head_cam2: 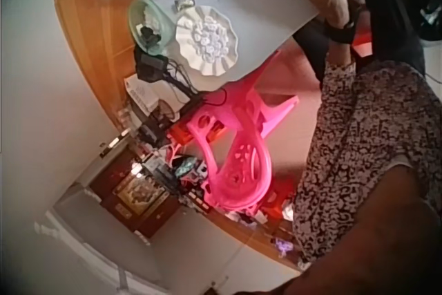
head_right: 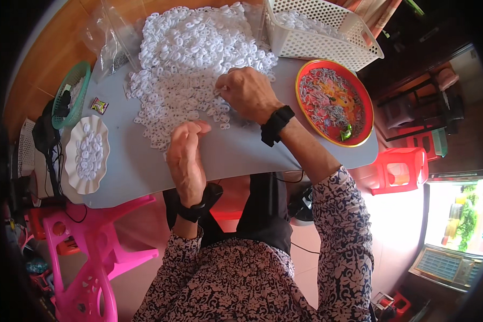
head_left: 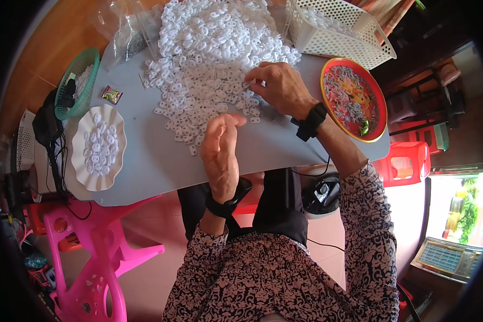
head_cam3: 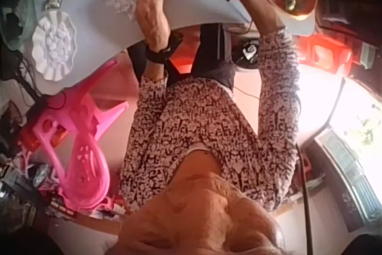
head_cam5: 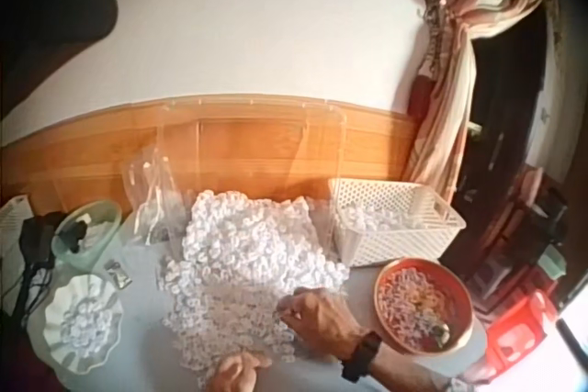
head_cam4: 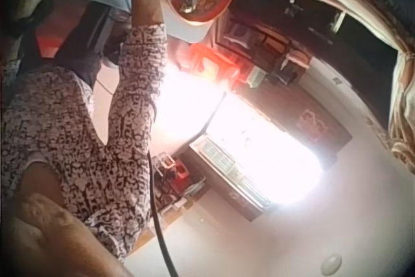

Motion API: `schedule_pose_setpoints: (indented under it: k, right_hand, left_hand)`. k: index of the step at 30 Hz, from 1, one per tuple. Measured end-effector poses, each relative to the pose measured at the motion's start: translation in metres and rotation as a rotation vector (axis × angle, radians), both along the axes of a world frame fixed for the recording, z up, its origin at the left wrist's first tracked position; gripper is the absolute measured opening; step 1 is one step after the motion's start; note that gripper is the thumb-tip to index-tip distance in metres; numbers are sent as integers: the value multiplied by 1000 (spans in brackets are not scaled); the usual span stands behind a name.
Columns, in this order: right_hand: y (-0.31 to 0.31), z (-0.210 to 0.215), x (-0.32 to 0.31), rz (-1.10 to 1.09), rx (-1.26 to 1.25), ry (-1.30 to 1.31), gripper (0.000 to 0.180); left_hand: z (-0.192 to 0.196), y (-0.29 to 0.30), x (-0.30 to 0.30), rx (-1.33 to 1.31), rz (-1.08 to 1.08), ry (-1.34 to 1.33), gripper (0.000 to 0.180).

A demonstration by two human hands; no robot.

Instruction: The person picks up a white plastic component and a metal pin by hand, inserts the pin into the component, and places the assembled piece into a white dish. This process is repeated for several components and pins taken from the table and a red tray.

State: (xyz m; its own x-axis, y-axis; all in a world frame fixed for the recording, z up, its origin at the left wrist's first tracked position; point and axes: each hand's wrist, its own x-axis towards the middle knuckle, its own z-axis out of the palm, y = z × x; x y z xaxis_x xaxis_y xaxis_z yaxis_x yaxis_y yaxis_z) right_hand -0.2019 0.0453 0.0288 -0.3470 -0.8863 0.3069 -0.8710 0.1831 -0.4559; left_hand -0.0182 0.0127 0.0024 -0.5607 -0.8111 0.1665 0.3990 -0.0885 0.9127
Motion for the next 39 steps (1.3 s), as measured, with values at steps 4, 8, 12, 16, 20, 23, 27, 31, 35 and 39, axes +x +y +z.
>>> schedule_pose_setpoints:
  k: [4,8,12,16,20,23,27,31,35,39]
  right_hand:
    - [0,0,6,-16,-3,7,11]
    - [5,0,4,-7,-62,-93,10]
    - [11,6,11,-50,-94,-133,10]
    - [17,7,17,41,-2,-91,11]
    - [18,4,25,75,115,114,12]
    - [15,-1,24,85,153,100,13]
    - [14,0,22,97,121,2,13]
    - [14,4,29,77,131,56,13]
    - [11,12,38,26,197,119,11]
    - [9,0,34,47,138,131,10]
  left_hand:
    - [-3,-3,2,-40,-16,-56,19]
    - [-3,-2,1,-25,-31,-75,19]
    - [-4,-2,1,7,-20,-38,22]
    - [-5,-2,1,33,10,-10,23]
    - [-5,-2,-1,37,13,12,23]
    - [-6,-3,0,-4,-18,-10,23]
    - [-3,-3,0,2,-20,-45,22]
    - [-3,-2,2,38,-38,-33,15]
    - [-6,-3,2,14,-21,-36,15]
    - [-7,-2,2,14,-35,-15,15]
